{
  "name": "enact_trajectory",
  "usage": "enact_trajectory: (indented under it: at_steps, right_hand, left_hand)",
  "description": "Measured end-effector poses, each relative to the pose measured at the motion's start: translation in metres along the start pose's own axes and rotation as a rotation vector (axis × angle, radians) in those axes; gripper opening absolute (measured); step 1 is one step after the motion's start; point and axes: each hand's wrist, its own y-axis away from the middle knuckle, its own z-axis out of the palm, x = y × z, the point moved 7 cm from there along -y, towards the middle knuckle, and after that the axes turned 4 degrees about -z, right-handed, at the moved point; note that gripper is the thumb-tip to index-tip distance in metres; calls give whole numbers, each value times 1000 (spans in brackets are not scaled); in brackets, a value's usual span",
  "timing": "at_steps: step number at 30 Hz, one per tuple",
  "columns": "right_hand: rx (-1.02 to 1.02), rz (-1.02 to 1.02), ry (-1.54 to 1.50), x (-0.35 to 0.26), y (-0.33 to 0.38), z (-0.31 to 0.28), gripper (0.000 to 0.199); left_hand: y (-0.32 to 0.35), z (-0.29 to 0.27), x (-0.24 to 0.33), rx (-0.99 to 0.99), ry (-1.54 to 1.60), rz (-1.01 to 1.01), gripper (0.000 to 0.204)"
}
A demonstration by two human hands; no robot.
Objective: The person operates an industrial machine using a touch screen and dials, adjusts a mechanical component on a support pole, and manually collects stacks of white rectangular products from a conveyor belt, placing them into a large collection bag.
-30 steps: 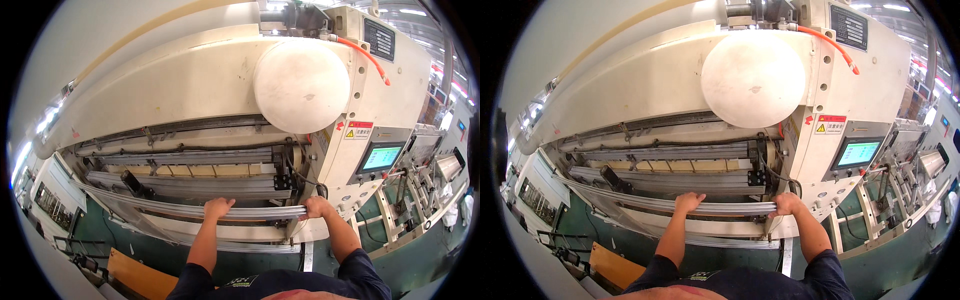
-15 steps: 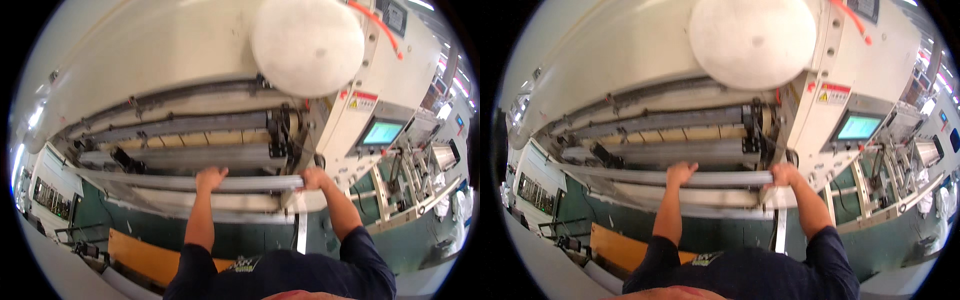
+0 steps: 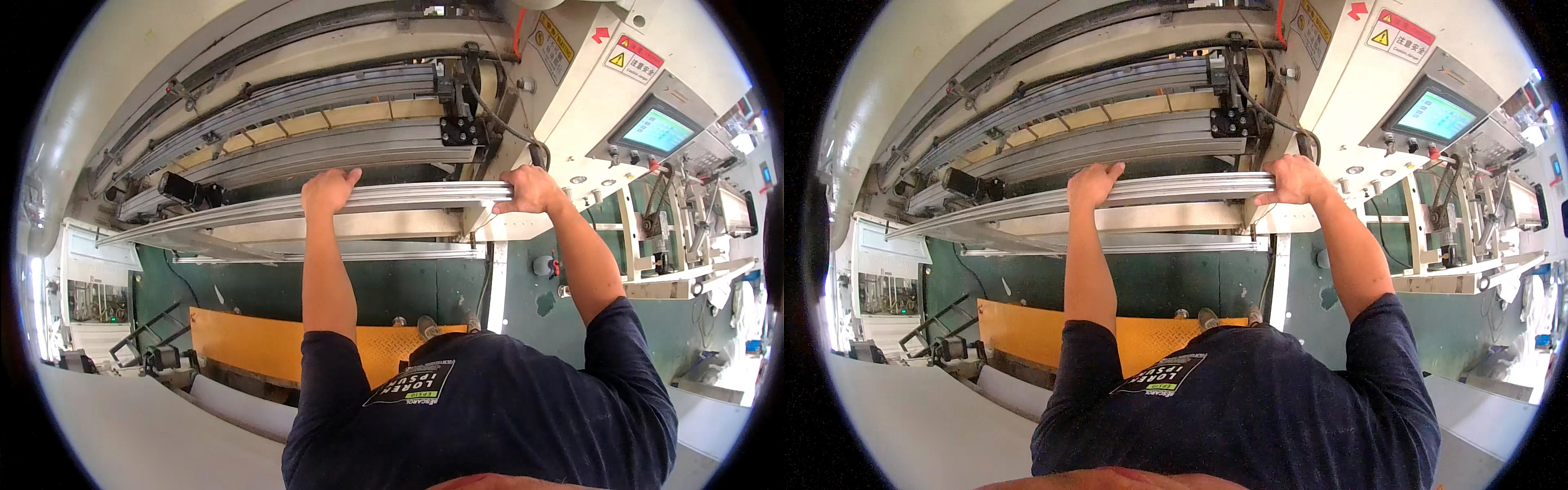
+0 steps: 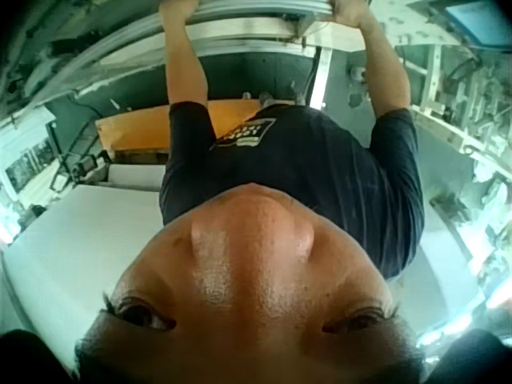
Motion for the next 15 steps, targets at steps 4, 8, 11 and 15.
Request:
enact_trajectory:
  at_steps: [4,8,11,15]
  right_hand:
    - [2,-33,-10,2,-3,4,68]
    - [6,-49,-39,1,-3,8,69]
    - [8,-55,-37,-2,-4,1,69]
    - [22,-66,-25,-4,-1,-1,67]
  left_hand:
    - [3,-2,-1,21,7,-29,63]
    - [2,0,-5,39,-1,-30,62]
    - [0,2,-7,94,28,-20,62]
    - [2,5,-3,64,-27,-67,61]
